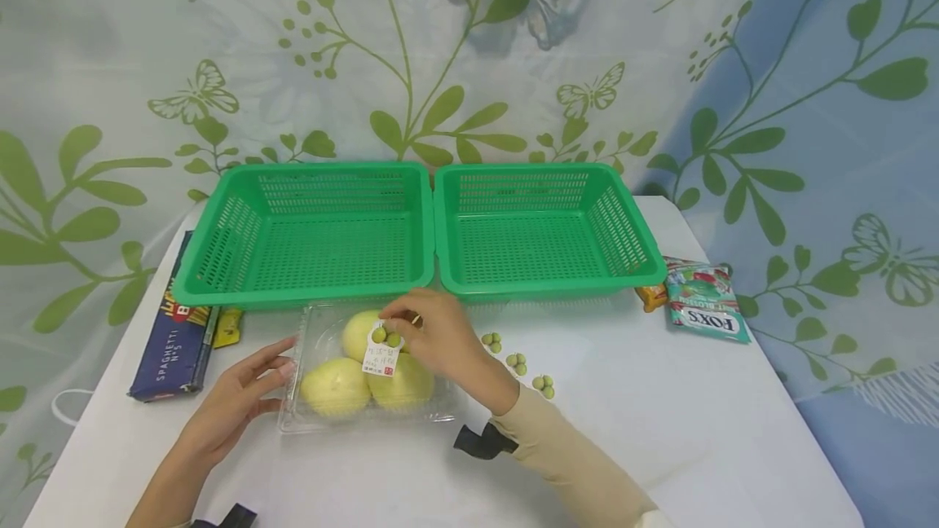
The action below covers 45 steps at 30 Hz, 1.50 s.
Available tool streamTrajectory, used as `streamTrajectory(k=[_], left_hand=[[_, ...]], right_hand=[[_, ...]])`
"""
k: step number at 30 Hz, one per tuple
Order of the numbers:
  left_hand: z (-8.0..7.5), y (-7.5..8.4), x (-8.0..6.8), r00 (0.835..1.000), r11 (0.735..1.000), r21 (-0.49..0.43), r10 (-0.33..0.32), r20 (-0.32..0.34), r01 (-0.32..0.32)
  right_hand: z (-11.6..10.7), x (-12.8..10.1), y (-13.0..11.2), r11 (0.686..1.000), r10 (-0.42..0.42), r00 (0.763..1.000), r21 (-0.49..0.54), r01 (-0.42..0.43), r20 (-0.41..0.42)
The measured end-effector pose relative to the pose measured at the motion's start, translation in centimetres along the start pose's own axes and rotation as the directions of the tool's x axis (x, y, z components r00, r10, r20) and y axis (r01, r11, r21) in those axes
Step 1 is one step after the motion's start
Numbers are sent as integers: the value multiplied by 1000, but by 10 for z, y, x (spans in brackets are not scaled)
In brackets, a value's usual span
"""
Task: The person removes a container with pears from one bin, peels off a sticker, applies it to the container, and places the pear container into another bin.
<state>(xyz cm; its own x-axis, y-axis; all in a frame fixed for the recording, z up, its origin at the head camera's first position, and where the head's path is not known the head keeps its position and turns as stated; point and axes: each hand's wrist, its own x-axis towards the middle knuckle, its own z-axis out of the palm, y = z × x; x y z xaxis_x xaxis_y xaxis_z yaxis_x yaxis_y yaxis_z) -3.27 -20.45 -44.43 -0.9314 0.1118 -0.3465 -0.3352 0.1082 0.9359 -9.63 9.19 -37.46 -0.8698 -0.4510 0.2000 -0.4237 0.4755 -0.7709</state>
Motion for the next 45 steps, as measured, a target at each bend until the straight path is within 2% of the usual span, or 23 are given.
streamTrajectory(k=[9, 13, 18, 28, 38, 41, 42, 43, 45], left_hand=[[0, 1, -1, 1000, 1000, 3, 18, 12, -18], [1, 3, -3, 1000, 1000, 23, 19, -14, -19], [4, 6, -6, 997, 996, 66, 57, -52, -54], [8, 14, -11, 995, 994, 72, 82, -61, -78], [10, 16, -14, 994, 975, 198, 107, -19, -101], [11, 18, -16, 988, 962, 234, 151, -31, -139], [13, 18, -16, 982, 948, 275, 182, -48, -162], [15, 19, -17, 972, 928, 321, 224, -69, -191], [22, 20, -20, 938, 868, 428, 327, -116, -250]], right_hand=[[9, 6, 2, 1000, 3, 999, -20, -2, 44], [12, 7, 4, 999, -3, 999, -35, 5, 52], [16, 8, 5, 999, -8, 999, -52, 11, 53], [21, 10, 7, 997, -29, 999, -71, 32, 43], [28, 10, 11, 996, -23, 998, -80, 27, 50], [29, 11, 11, 996, -30, 998, -84, 34, 46], [29, 11, 10, 996, -33, 998, -84, 37, 45], [30, 11, 10, 996, -36, 998, -84, 39, 44], [30, 11, 10, 996, -39, 998, -82, 42, 44]])
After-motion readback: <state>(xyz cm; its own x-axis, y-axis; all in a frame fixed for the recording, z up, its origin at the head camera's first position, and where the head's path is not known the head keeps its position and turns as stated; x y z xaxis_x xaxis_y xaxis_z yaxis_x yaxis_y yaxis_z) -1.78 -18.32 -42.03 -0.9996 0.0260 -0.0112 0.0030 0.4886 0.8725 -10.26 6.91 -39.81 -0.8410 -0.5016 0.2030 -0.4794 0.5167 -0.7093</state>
